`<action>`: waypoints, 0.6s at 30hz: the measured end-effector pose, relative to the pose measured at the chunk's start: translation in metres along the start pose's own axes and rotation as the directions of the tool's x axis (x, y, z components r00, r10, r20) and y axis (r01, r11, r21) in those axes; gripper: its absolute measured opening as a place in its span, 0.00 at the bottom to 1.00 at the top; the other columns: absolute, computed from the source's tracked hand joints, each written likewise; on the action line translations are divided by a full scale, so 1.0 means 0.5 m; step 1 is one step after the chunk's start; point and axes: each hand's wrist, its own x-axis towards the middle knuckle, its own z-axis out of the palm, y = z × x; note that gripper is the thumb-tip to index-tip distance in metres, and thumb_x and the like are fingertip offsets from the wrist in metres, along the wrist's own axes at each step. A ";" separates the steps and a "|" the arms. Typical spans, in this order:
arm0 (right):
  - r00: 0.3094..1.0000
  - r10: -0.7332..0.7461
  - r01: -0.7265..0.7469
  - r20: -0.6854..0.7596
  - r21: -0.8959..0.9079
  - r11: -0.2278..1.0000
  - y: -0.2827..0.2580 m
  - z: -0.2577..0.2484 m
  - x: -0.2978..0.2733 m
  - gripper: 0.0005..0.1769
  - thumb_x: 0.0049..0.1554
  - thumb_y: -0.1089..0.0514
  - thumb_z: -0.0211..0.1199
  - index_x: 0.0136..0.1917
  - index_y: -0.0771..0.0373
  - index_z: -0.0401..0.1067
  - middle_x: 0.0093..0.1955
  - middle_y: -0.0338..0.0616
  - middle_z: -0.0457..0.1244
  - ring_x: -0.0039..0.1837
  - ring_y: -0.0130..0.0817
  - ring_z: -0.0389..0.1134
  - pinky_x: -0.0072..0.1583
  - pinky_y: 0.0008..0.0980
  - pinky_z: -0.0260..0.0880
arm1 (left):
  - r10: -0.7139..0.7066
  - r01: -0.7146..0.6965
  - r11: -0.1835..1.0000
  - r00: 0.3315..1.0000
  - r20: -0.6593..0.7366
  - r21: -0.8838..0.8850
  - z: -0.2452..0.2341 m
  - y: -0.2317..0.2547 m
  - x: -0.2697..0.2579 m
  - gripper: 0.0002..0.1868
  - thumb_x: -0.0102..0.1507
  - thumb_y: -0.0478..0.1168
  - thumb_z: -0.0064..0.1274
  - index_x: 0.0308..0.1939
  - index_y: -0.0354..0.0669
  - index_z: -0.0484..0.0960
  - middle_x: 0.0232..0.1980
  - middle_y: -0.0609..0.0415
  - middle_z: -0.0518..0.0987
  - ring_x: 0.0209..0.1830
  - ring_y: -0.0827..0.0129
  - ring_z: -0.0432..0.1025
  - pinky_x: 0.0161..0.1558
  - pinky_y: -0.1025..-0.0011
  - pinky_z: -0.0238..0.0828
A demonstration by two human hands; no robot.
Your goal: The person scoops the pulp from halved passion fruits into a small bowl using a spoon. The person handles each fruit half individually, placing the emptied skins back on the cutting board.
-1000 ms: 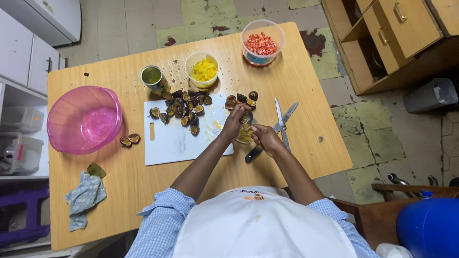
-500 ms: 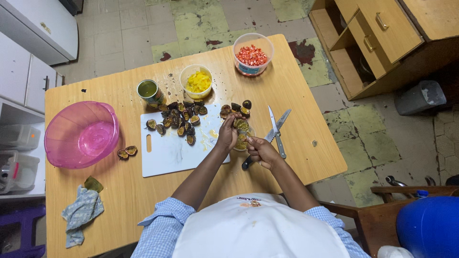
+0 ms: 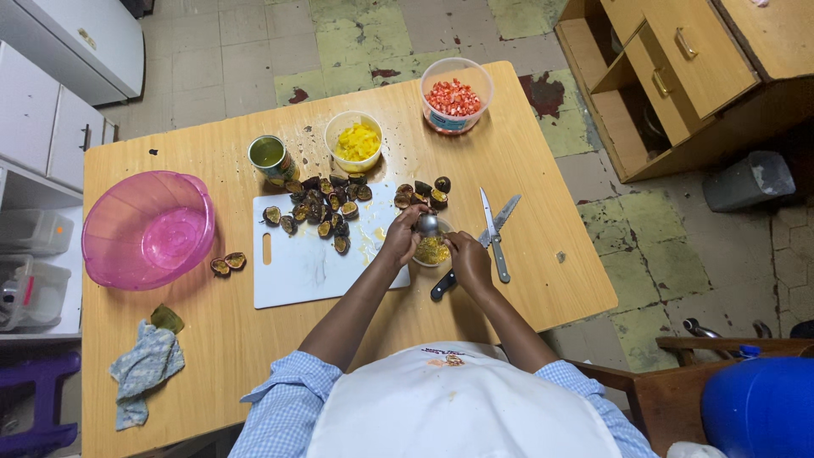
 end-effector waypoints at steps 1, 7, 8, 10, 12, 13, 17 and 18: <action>1.000 -0.012 0.012 0.004 -0.093 0.996 -0.011 -0.010 -0.004 0.12 0.67 0.55 0.54 0.57 0.54 0.77 0.43 0.46 0.66 0.46 0.56 0.72 0.50 0.53 0.74 | 0.011 -0.011 0.999 1.000 -0.008 0.039 0.018 0.016 -0.014 0.13 0.76 0.41 0.36 0.53 0.43 0.77 0.52 0.50 0.81 0.54 0.66 0.78 0.59 0.66 0.75; 1.000 -0.023 0.023 0.001 -0.176 0.984 -0.030 -0.012 -0.002 0.12 0.67 0.53 0.54 0.56 0.56 0.77 0.42 0.45 0.66 0.44 0.56 0.73 0.47 0.53 0.76 | 0.045 -0.041 0.995 0.998 -0.046 0.089 0.041 0.030 -0.047 0.14 0.76 0.45 0.39 0.55 0.44 0.78 0.52 0.53 0.82 0.53 0.70 0.76 0.56 0.71 0.71; 1.000 -0.022 0.023 0.006 -0.179 0.984 -0.027 -0.007 -0.001 0.12 0.67 0.53 0.54 0.56 0.56 0.77 0.42 0.45 0.66 0.44 0.56 0.73 0.47 0.53 0.76 | 0.043 -0.039 0.996 0.998 -0.050 0.084 0.044 0.026 -0.049 0.14 0.76 0.45 0.39 0.55 0.44 0.78 0.52 0.53 0.82 0.53 0.70 0.76 0.56 0.71 0.71; 1.000 -0.029 0.027 -0.005 -0.218 0.976 -0.022 -0.001 0.009 0.11 0.66 0.55 0.55 0.56 0.55 0.77 0.44 0.46 0.66 0.46 0.60 0.73 0.49 0.60 0.75 | 0.051 -0.044 0.992 0.997 -0.055 0.117 0.054 0.026 -0.043 0.15 0.76 0.44 0.38 0.55 0.43 0.79 0.52 0.51 0.82 0.53 0.69 0.76 0.56 0.69 0.72; 1.000 -0.011 0.013 0.010 -0.268 0.963 -0.009 -0.006 0.016 0.11 0.66 0.54 0.55 0.56 0.53 0.77 0.44 0.45 0.66 0.46 0.61 0.73 0.50 0.61 0.75 | 0.087 -0.078 0.988 0.994 -0.068 0.133 0.034 0.007 -0.019 0.15 0.76 0.43 0.38 0.55 0.42 0.78 0.51 0.51 0.81 0.52 0.70 0.75 0.55 0.72 0.71; 1.000 0.010 -0.001 0.027 -0.314 0.949 -0.002 -0.006 0.017 0.11 0.66 0.52 0.54 0.55 0.51 0.77 0.44 0.44 0.67 0.47 0.61 0.73 0.50 0.63 0.75 | 0.121 -0.107 0.983 0.989 -0.084 0.152 0.022 -0.005 -0.012 0.15 0.76 0.43 0.37 0.55 0.41 0.78 0.51 0.52 0.81 0.52 0.72 0.74 0.54 0.75 0.70; 0.999 0.013 -0.005 0.030 -0.255 0.967 0.017 0.008 0.014 0.11 0.66 0.51 0.55 0.54 0.52 0.77 0.44 0.43 0.67 0.48 0.59 0.74 0.51 0.61 0.75 | 0.076 -0.066 0.985 0.996 -0.057 0.158 0.003 -0.022 0.000 0.16 0.77 0.45 0.38 0.56 0.42 0.79 0.53 0.49 0.80 0.52 0.66 0.73 0.55 0.66 0.69; 0.998 0.041 -0.029 0.048 -0.221 0.975 0.026 0.024 0.018 0.11 0.66 0.51 0.55 0.55 0.52 0.77 0.45 0.44 0.67 0.49 0.61 0.73 0.51 0.63 0.74 | 0.063 -0.049 0.975 0.996 -0.058 0.219 0.016 -0.018 -0.008 0.17 0.77 0.46 0.37 0.56 0.42 0.80 0.53 0.48 0.80 0.53 0.65 0.74 0.55 0.66 0.70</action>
